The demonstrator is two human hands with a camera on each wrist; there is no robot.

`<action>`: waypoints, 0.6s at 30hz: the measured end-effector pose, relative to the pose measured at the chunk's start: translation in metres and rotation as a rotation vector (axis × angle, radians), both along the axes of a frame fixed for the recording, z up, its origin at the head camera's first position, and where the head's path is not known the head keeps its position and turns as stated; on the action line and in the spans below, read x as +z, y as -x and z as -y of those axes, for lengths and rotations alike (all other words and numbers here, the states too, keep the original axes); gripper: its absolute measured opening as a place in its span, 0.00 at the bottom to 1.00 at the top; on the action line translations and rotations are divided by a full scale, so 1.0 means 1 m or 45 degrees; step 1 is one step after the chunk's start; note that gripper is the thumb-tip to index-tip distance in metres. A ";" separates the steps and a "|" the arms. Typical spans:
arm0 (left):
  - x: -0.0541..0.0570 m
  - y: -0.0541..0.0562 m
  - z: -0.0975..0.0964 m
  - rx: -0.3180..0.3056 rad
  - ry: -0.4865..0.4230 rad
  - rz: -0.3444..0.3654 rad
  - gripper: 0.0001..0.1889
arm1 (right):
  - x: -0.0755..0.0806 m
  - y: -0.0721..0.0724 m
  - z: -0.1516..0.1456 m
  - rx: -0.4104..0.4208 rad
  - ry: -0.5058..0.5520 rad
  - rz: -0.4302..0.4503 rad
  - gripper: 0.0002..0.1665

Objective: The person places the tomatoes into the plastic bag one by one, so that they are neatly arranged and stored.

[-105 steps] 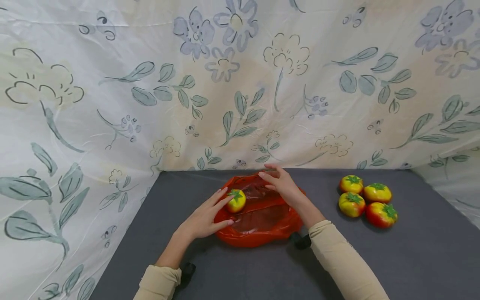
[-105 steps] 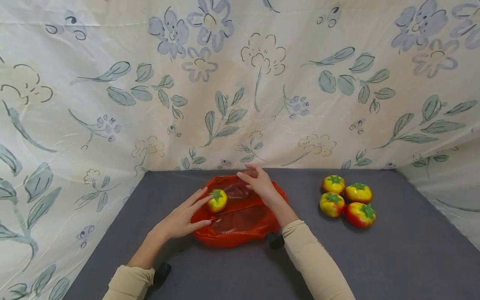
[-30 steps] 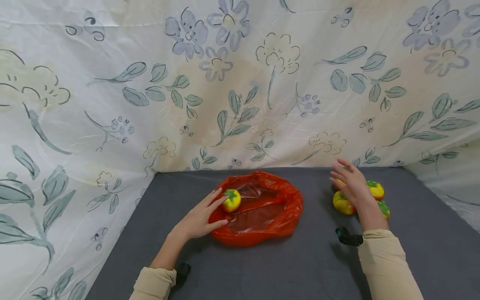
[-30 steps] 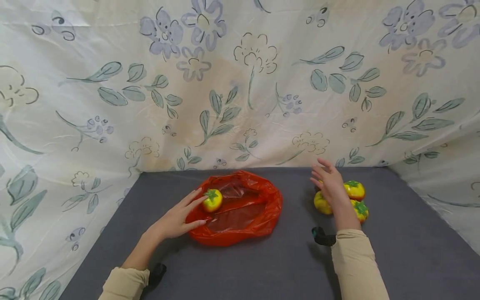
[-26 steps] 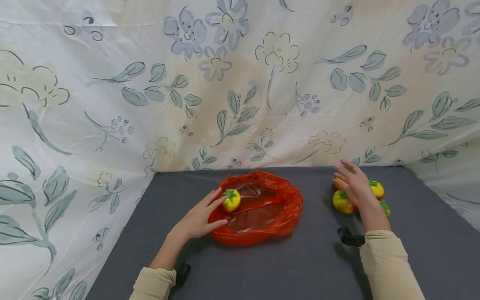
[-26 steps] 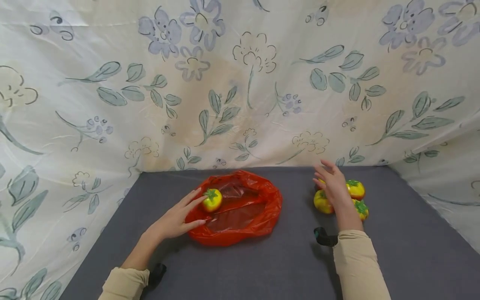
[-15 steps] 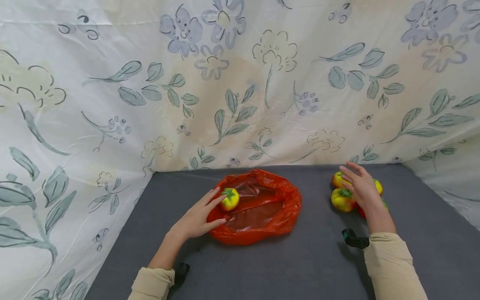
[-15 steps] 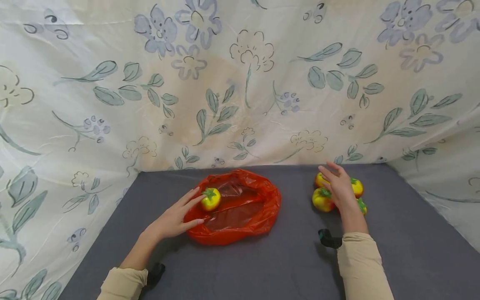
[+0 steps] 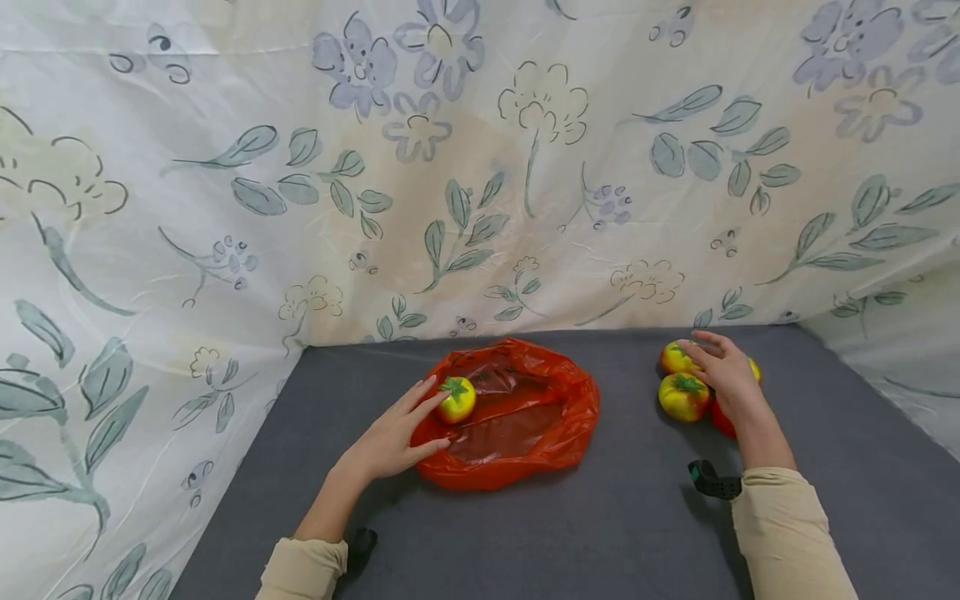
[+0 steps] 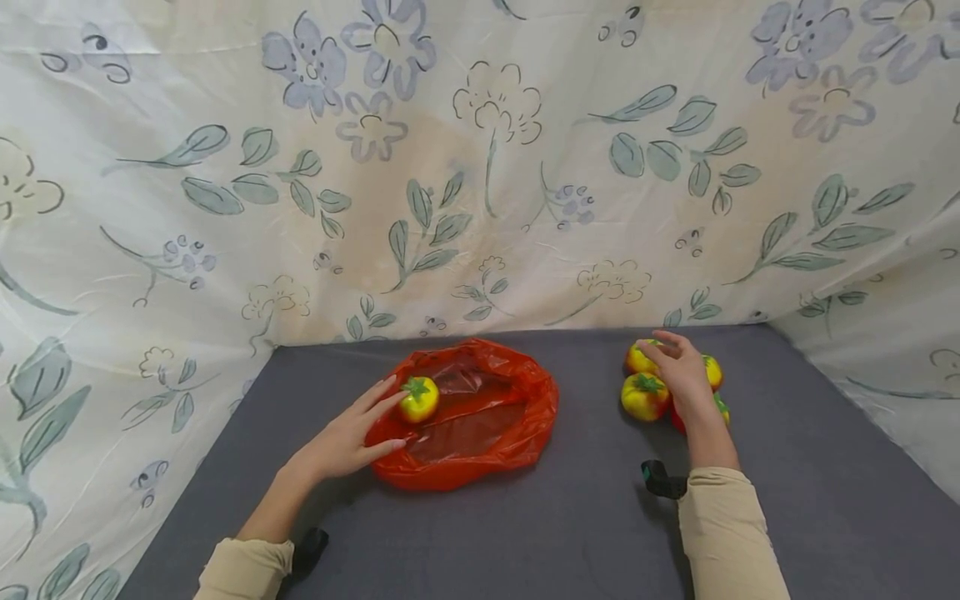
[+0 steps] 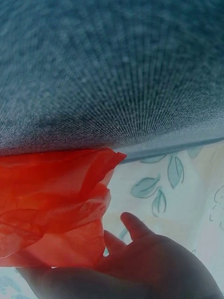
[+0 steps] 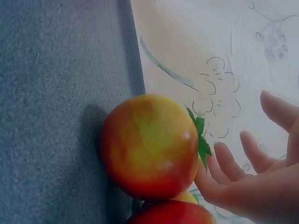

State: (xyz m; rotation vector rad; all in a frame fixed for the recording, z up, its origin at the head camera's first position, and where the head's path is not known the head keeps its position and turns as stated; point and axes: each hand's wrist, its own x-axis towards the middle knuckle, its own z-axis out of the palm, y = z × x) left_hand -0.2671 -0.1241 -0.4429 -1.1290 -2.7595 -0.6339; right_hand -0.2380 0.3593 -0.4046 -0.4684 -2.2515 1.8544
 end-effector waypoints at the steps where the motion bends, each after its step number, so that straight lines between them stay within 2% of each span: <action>1: 0.000 0.000 0.000 0.004 0.002 -0.001 0.38 | 0.000 0.000 -0.001 0.007 -0.023 0.004 0.47; 12: -0.001 0.002 -0.002 0.019 0.009 0.024 0.38 | -0.001 0.000 -0.007 0.059 -0.190 0.049 0.45; 18: -0.001 0.003 -0.002 -0.002 -0.003 0.003 0.38 | 0.000 -0.003 -0.015 0.028 -0.257 0.064 0.48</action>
